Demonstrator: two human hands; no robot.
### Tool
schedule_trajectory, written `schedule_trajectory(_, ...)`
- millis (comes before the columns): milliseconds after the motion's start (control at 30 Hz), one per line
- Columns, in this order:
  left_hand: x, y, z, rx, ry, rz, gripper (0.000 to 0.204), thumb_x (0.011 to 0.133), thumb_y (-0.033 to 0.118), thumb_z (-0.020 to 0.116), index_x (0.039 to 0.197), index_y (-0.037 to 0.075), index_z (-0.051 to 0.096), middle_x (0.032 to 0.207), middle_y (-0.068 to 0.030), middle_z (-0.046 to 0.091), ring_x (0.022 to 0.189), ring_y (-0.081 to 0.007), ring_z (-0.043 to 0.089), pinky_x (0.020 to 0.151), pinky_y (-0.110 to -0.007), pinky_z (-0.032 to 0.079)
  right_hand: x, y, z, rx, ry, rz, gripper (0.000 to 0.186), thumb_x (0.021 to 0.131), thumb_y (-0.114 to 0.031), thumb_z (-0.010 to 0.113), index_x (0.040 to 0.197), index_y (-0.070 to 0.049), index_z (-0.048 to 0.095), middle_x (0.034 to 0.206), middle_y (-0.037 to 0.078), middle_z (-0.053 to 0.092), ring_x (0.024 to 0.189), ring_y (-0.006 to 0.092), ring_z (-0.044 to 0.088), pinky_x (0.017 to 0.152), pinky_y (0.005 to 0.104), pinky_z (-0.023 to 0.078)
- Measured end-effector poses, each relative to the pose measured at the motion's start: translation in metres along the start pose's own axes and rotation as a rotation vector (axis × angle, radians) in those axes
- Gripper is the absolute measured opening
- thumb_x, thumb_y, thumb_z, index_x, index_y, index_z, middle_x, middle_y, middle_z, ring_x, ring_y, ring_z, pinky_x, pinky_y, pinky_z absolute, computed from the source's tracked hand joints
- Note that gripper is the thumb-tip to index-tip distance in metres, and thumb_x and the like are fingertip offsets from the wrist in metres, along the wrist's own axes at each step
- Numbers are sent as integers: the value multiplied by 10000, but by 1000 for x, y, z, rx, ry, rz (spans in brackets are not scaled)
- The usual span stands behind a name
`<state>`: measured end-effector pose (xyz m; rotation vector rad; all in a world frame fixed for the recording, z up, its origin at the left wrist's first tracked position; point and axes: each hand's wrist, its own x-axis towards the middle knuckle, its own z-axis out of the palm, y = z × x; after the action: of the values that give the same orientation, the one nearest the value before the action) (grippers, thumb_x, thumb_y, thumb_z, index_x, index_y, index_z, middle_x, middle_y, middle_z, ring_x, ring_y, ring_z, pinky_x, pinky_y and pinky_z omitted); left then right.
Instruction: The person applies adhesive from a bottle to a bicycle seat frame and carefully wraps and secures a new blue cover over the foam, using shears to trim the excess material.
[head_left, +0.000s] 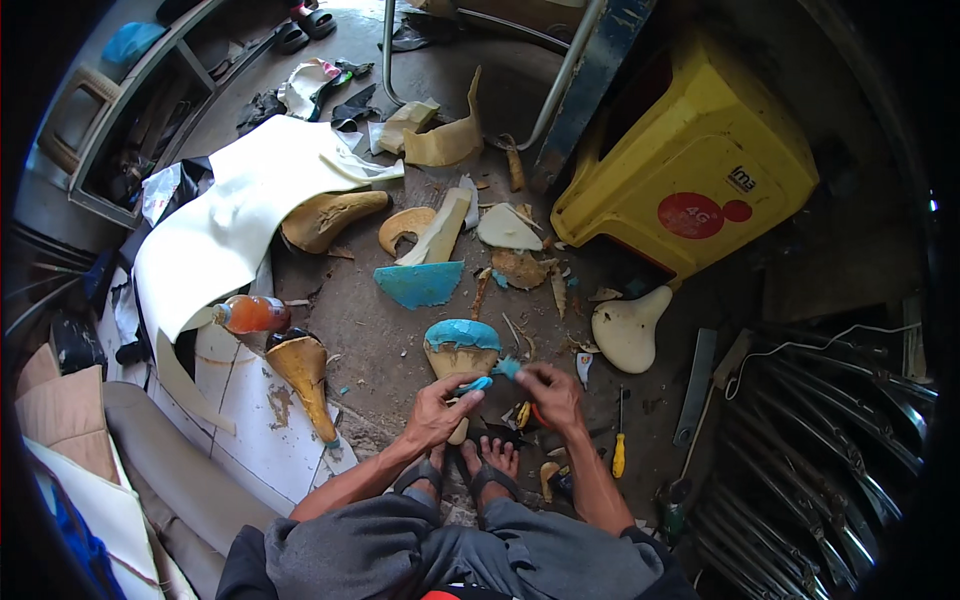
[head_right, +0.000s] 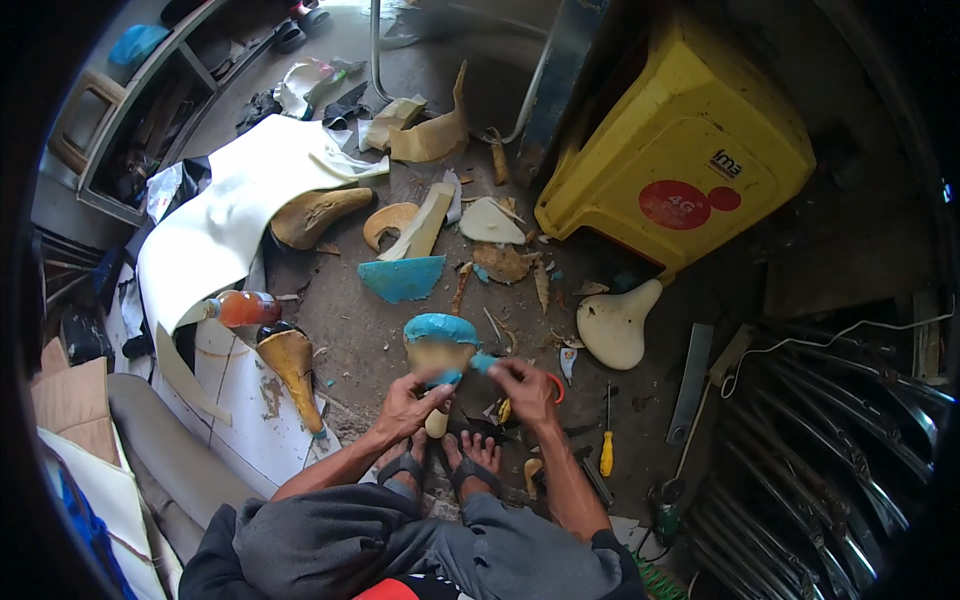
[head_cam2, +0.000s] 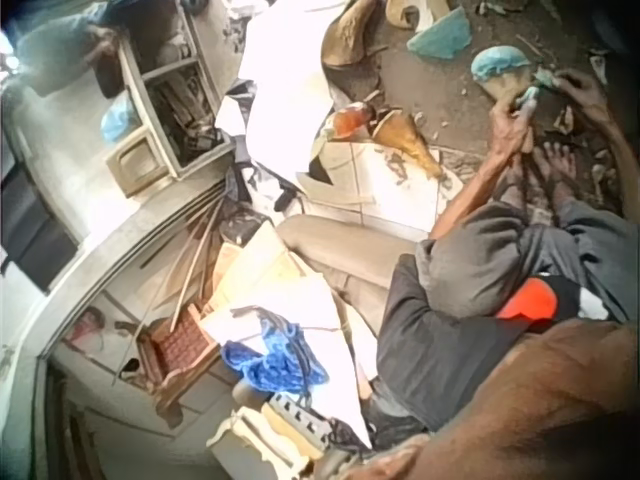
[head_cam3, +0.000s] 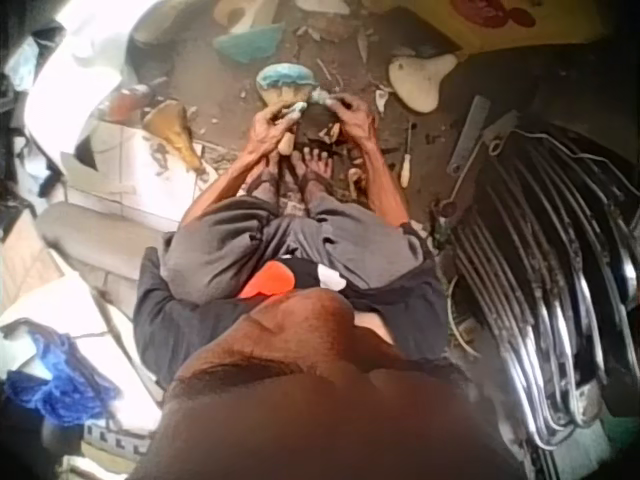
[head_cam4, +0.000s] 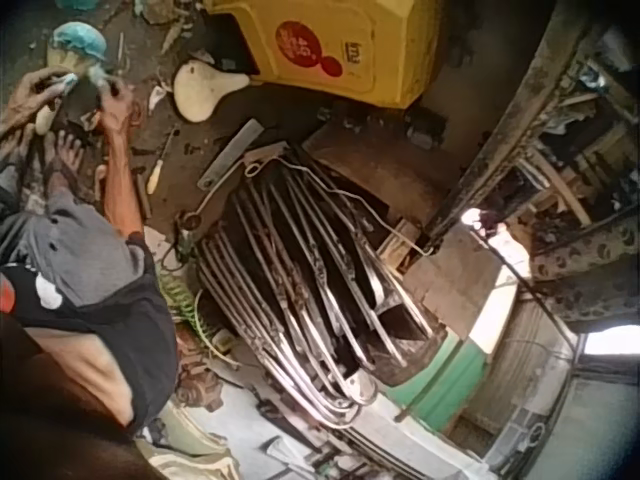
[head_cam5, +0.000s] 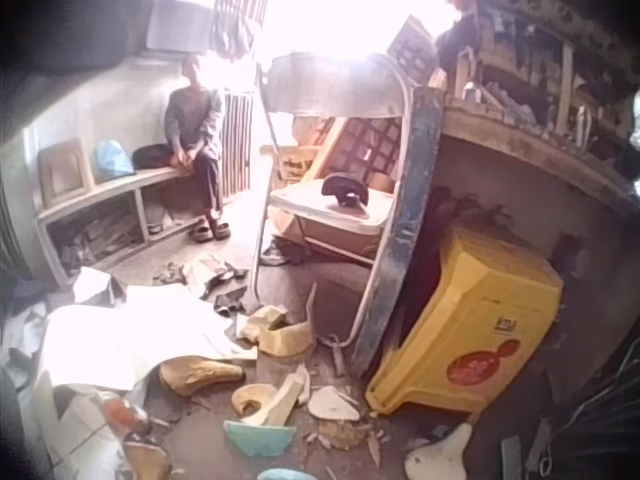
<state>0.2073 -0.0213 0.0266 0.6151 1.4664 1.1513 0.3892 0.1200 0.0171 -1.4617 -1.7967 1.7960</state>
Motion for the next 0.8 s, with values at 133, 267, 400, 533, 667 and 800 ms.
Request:
schedule_trajectory(133,10,6,12,47,-99,268,324,919,100,710,1236,38,681,1037,-93,717,942,-184,688,774,-317,551,-31,1,16,219,-217,141,240,977,-204,629,1121,-26,702,864,-6,684,752,56,601,675,237,493)
schedule_trajectory(267,13,10,8,369,-53,439,285,845,41,728,1130,49,728,945,-119,717,864,-248,705,739,-346,552,-40,0,17,494,-292,235,274,1005,-193,585,1217,-35,657,941,4,666,721,71,605,655,240,507)
schedule_trajectory(400,27,21,-4,574,193,655,284,783,-25,692,1054,48,736,868,-126,706,767,-273,698,684,-367,557,-42,-19,19,540,-200,223,349,1011,-175,563,1328,-32,585,1079,61,666,835,127,647,694,259,544)
schedule_trajectory(533,98,107,-99,867,741,926,678,794,130,794,1409,70,513,1292,-306,564,1157,-406,582,1013,-498,462,-26,-17,-3,453,52,90,381,989,-216,614,1312,-15,587,999,52,668,782,109,632,668,253,535)
schedule_trajectory(667,104,173,-144,984,937,621,957,770,301,840,1537,114,298,1511,-317,319,1416,-504,259,1179,-554,251,-30,-25,1,344,0,23,367,982,-208,629,1289,-9,597,964,49,675,801,95,620,706,255,523)
schedule_trajectory(800,59,135,-98,405,472,550,497,894,209,733,1325,27,564,1188,-130,637,1092,-228,612,961,-359,493,-39,-40,19,441,-271,13,450,994,-205,600,1393,-22,502,990,74,654,807,131,616,728,274,515)
